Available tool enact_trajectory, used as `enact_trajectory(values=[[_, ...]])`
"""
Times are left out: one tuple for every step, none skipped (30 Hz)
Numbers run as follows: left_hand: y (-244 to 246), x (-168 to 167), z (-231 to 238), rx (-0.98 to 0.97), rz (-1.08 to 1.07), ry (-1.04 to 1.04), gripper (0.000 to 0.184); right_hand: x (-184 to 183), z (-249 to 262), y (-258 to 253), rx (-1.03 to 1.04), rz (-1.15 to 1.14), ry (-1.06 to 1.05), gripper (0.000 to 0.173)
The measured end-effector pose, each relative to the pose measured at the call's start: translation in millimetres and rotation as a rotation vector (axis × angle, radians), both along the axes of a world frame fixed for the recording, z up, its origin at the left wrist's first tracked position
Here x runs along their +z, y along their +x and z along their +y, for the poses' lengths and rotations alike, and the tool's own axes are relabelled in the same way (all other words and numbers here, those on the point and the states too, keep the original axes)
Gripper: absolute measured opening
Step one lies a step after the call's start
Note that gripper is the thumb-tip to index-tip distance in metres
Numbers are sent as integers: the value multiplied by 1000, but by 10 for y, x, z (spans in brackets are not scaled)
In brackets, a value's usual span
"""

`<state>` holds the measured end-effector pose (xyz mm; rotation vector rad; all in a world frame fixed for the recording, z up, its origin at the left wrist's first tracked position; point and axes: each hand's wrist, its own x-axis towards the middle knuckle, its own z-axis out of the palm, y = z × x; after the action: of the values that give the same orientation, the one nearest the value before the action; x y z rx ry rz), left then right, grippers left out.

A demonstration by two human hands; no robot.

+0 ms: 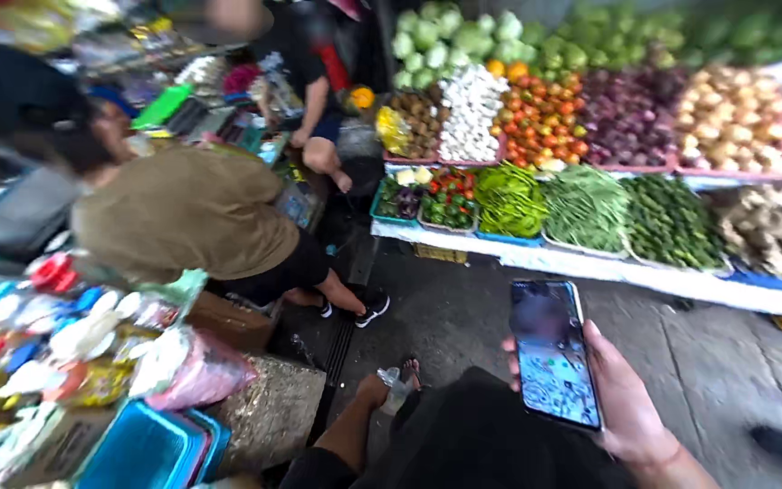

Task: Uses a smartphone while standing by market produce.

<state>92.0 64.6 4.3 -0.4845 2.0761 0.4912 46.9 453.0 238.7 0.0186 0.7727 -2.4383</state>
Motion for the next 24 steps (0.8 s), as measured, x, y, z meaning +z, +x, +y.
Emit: enact_trajectory(values=[[16, -14, -23, 24, 10, 14, 46, -34, 0, -48, 2, -2, 9, 73], [35, -35, -49, 51, 21, 22, 45, -69, 5, -103, 17, 3, -1, 69], [47, -25, -67, 85, 16, 20, 44, -96, 12, -155, 38, 17, -15, 66], [62, 6, -72, 111, 6, 17, 43, -124, 30, -197, 66, 42, -22, 64], [88, -1, -77, 126, 1, 16, 43, -142, 48, -235, 98, 69, -22, 62], [127, -29, -77, 132, 6, 17, 43, -148, 62, -265, 125, 79, -28, 61], [172, -57, -82, 136, 10, 21, 43, -142, 63, -292, 146, 82, -39, 60], [224, -89, -91, 135, 12, 28, 43, -129, 52, -316, 170, 82, -57, 59], [281, -122, -102, 133, 19, 36, 43, -115, 31, -334, 189, 86, -64, 58], [332, -148, -108, 128, 25, 42, 43, -112, 9, -347, 202, 92, -64, 57], [373, -182, -116, 120, 32, 42, 43, -117, -17, -355, 203, 99, -56, 56], [399, -213, -127, 119, 32, 36, 43, -129, -43, -354, 197, 111, -47, 56], [415, -234, -134, 131, 22, 29, 44, -141, -69, -345, 185, 121, -44, 56], [429, -245, -130, 142, 6, 20, 45, -147, -88, -335, 180, 120, -57, 57], [432, -249, -125, 147, -10, 14, 46, -144, -101, -329, 174, 113, -71, 57], [431, -259, -122, 143, -22, 11, 46, -147, -98, -328, 172, 113, -76, 58], [429, -270, -120, 133, -28, 10, 45, -164, -80, -333, 177, 122, -80, 59], [422, -287, -120, 127, -30, 10, 46, -179, -52, -342, 188, 133, -82, 60], [407, -307, -123, 124, -31, 8, 46, -181, -24, -347, 194, 142, -68, 62], [389, -313, -125, 124, -29, 6, 45, -168, -3, -344, 188, 150, -28, 66], [366, -292, -123, 126, -30, 5, 44, -142, 9, -338, 172, 154, 42, 72], [339, -273, -117, 127, -34, 10, 43, -115, 15, -334, 146, 167, 143, 77], [305, -259, -115, 125, -39, 17, 44, -95, 12, -327, 111, 200, 283, 79], [269, -245, -116, 123, -38, 19, 43, -91, 1, -312, 76, 247, 436, 78]])
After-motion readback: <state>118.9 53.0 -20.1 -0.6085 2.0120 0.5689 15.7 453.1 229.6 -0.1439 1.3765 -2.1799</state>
